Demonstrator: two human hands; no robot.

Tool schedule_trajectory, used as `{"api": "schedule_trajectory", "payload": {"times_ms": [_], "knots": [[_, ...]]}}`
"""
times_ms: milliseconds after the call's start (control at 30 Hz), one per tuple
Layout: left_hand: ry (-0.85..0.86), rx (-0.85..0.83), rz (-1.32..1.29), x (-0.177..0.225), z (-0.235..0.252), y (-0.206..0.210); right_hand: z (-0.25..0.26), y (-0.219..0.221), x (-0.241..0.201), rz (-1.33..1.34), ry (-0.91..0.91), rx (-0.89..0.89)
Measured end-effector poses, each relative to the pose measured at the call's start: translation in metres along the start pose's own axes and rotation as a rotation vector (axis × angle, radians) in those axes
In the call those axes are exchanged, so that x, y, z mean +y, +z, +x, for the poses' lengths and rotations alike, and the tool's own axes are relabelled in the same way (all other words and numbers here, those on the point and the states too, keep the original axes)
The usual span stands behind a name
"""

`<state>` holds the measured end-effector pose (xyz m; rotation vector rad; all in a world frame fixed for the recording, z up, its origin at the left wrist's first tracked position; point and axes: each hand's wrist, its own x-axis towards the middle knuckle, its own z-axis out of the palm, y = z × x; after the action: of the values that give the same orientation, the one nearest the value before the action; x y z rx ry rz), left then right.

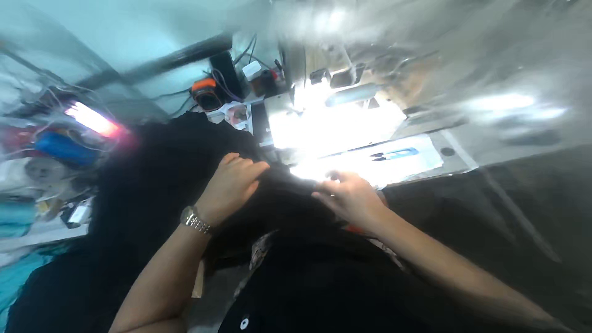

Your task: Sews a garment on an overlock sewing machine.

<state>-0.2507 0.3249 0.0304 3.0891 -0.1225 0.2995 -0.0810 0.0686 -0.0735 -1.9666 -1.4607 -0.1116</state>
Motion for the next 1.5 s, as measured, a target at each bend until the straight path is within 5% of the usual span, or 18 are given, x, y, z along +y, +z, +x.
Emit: {"api": "schedule_trajectory", "payload": {"times_ms": [267,567,1133,1300,1500], "knots": [[0.062,0.082,0.050,0.029,-0.006,0.002,0.046,0.054,-0.026,0.029,-0.010,0.149],[0.026,0.060,-0.063,0.056,-0.018,0.011,0.051,0.060,-0.022,0.078,-0.094,0.335],[-0.301,-0.061,-0.015,0.074,-0.015,-0.001,0.058,0.057,-0.021,0.108,-0.168,0.448],[-0.308,0.119,-0.030,0.050,0.000,0.000,0.064,0.047,-0.020,0.219,-0.073,0.341],[-0.480,0.231,-0.614,0.030,0.071,-0.001,0.073,-0.004,-0.022,0.847,0.392,-0.026]]}}
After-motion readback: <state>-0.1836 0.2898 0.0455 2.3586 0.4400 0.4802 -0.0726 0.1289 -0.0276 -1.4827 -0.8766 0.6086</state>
